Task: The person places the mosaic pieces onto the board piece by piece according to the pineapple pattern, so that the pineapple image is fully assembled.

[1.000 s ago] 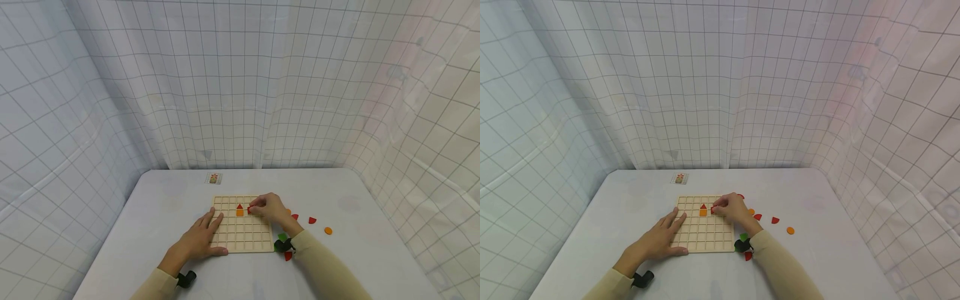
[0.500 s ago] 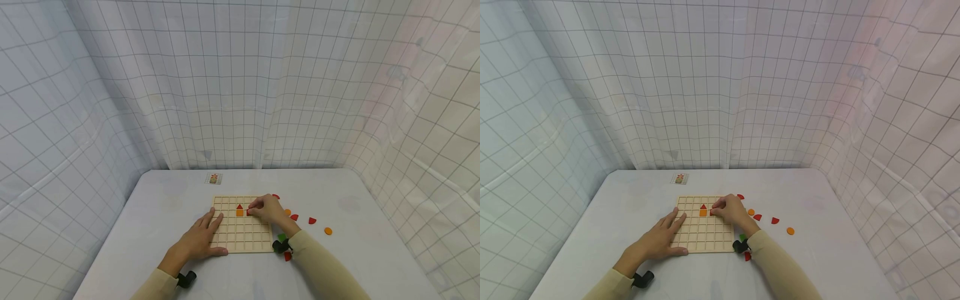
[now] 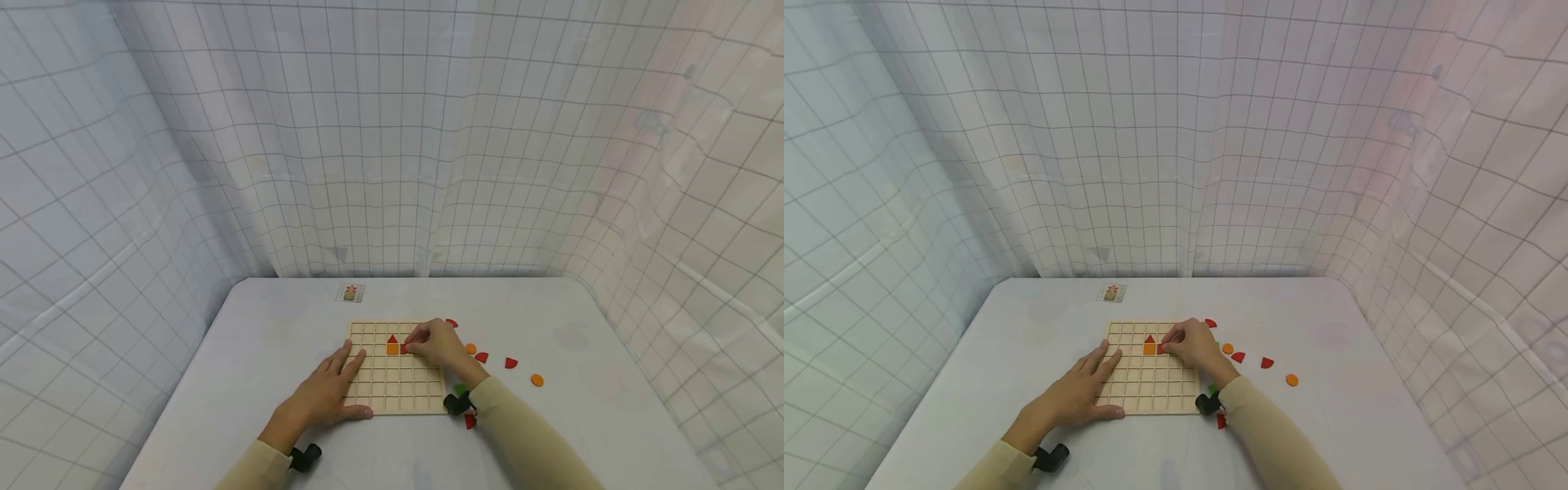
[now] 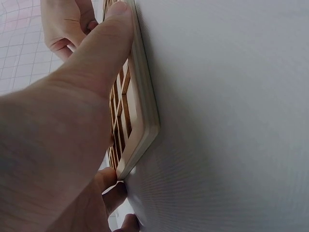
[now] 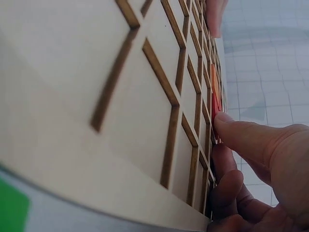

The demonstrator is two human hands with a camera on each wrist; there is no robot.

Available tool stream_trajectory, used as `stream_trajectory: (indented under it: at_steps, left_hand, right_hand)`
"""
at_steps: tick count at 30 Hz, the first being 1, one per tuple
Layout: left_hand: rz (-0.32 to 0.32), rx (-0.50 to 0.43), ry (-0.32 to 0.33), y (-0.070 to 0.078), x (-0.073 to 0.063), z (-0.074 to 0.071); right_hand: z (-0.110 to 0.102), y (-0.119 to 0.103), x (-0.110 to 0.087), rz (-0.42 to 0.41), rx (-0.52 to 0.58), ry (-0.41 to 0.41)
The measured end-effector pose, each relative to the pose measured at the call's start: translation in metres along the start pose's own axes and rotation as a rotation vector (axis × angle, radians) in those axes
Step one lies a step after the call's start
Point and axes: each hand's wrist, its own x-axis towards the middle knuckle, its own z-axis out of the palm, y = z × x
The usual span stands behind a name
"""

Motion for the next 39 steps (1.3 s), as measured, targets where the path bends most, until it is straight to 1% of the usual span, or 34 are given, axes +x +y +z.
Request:
stream_trajectory:
  at_steps: [6, 15, 23, 26, 30, 34, 39]
  left_hand:
    - [-0.004, -0.003, -0.002, 0.001, 0.000, 0.000]
    - [-0.012, -0.005, -0.005, 0.002, -0.002, -0.002]
    - [-0.008, -0.002, -0.007, 0.001, -0.001, 0.000]
    - [-0.009, -0.002, -0.007, 0.001, -0.001, 0.000]
    - [-0.009, 0.002, -0.002, 0.001, 0.000, 0.001]
    - [-0.013, 0.002, -0.005, 0.001, 0.000, 0.002]
    - [-0.012, -0.001, -0.003, 0.000, 0.000, 0.003]
  right_hand:
    - [0.000, -0.001, 0.000, 0.003, -0.009, -0.003]
    - [0.001, -0.002, 0.001, -0.039, -0.001, 0.001]
    - [0.000, -0.004, 0.000, -0.014, -0.018, 0.007]
    - [-0.002, -0.006, 0.000, -0.008, -0.001, 0.011]
    - [-0.006, -0.006, -0.001, -0.008, 0.022, 0.036]
    - [-0.012, -0.002, -0.002, -0.022, 0.001, 0.076]
    - [-0.025, 0.004, -0.003, -0.027, -0.019, 0.109]
